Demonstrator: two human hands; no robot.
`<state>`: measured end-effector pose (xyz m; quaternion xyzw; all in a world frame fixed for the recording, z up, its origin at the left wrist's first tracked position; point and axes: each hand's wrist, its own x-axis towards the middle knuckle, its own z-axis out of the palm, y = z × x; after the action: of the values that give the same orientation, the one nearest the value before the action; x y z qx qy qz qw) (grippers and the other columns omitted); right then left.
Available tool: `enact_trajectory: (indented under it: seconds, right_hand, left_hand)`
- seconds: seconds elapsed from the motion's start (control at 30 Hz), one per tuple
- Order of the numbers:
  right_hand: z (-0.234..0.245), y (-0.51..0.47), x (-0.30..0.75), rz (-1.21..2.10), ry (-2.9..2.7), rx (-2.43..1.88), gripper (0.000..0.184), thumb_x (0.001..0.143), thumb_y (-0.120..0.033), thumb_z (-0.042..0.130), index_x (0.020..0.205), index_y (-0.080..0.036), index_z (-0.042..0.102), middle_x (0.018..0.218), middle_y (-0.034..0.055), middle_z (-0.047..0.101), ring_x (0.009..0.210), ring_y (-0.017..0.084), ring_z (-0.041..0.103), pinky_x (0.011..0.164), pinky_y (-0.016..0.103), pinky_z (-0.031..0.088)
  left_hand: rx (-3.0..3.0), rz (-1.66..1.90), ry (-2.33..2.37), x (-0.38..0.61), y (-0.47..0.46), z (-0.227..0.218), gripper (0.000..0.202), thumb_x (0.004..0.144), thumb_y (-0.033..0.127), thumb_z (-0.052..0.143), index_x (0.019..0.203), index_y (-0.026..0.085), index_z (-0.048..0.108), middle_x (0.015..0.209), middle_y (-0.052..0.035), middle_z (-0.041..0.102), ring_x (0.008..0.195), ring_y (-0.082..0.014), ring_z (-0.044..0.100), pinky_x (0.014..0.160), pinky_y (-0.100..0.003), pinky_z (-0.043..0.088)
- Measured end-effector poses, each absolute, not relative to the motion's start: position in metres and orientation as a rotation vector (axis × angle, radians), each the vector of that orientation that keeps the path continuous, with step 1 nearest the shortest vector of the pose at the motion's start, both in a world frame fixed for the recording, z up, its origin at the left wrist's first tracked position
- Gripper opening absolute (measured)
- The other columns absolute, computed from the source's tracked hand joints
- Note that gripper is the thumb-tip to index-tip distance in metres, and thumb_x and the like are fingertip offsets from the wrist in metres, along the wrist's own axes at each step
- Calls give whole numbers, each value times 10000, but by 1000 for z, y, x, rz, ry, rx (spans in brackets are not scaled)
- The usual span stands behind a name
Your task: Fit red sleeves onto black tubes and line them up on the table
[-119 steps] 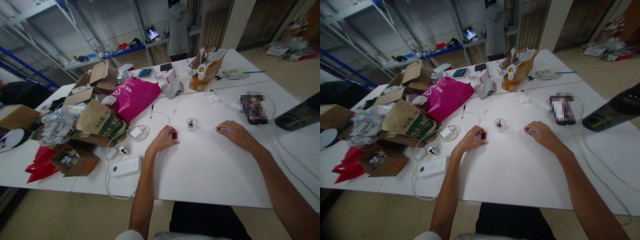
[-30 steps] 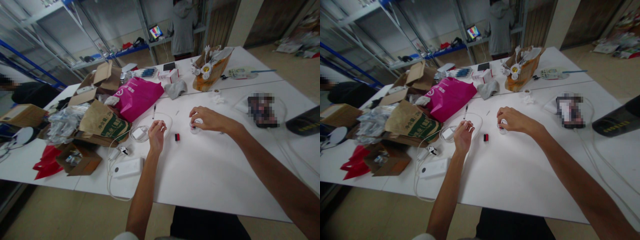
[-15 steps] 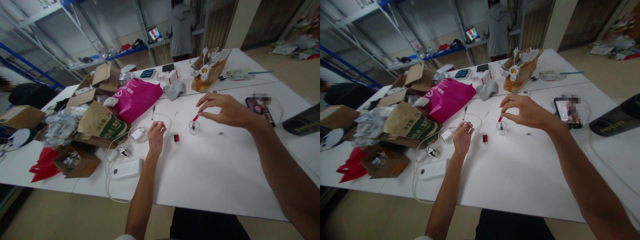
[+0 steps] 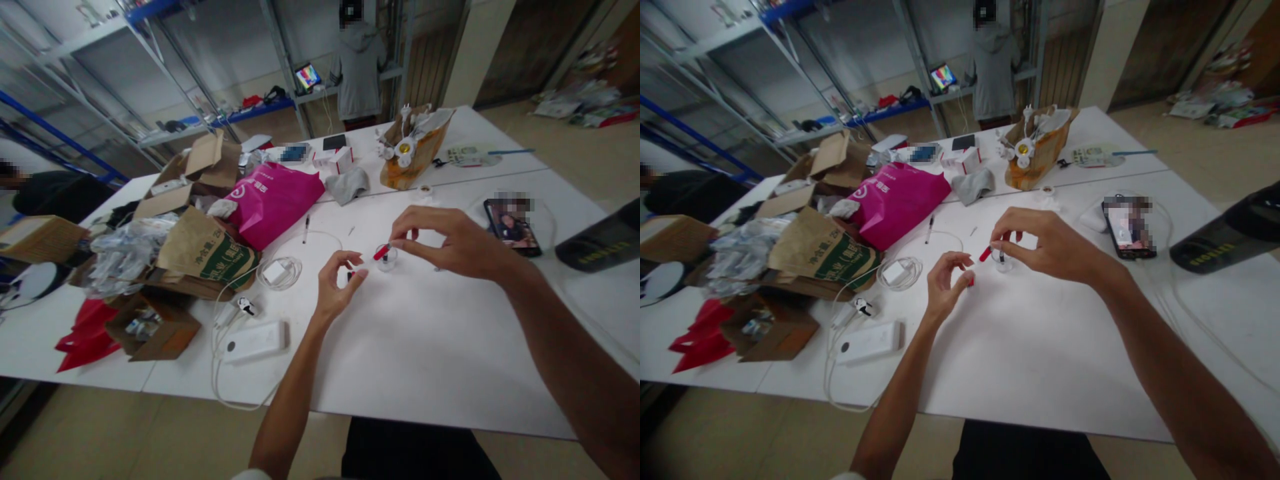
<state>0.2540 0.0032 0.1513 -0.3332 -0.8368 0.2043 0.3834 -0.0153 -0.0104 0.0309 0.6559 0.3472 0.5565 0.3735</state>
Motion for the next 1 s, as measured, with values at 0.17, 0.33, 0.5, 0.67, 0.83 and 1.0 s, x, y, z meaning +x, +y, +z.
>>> enact_trajectory:
  seconds: [0.17,0.33,0.5,0.67,0.83,1.0]
  right_hand:
    - [111,-22,243,730,-2075,-940,176,1089,-406,703,1060,-249,778,938,36,801,804,186,704,779,339,584]
    - [51,-44,247,954,-1803,-1105,263,1086,-514,705,1085,-256,753,886,35,792,809,206,751,788,359,614]
    - [11,-51,245,1162,-1465,-1113,385,1005,-630,780,1024,-246,755,881,60,814,822,229,785,820,406,684]
    - [6,-51,242,1229,-1377,-1116,441,933,-674,838,995,-244,759,869,68,813,814,235,783,813,426,709]
    - [1,-50,245,1265,-1390,-1110,435,951,-672,818,989,-244,748,865,62,804,793,226,760,795,418,693]
    - [-5,-50,246,1280,-1447,-1110,428,995,-662,772,944,-238,756,813,42,764,745,202,713,740,377,645]
  left_hand:
    - [1885,1288,944,8,-28,27,263,995,419,867,1141,218,784,1046,-72,808,933,-202,725,864,-357,577]
    - [1906,1227,915,20,-35,13,130,1074,329,749,1097,207,789,1011,-71,831,897,-193,741,862,-358,593]
    - [1939,1153,914,25,-36,1,181,1093,359,725,1138,194,785,1052,-98,835,912,-201,752,854,-358,598]
    - [1970,1072,931,28,-34,-8,265,1112,425,701,1181,179,772,1054,-110,822,879,-196,725,809,-358,590]
    - [2058,1037,911,27,-34,-11,286,1144,439,638,1184,184,762,1048,-113,804,892,-206,715,836,-380,597]
    - [2184,989,896,23,-32,-14,260,1164,393,597,1220,187,746,1068,-114,786,941,-222,709,876,-385,593]
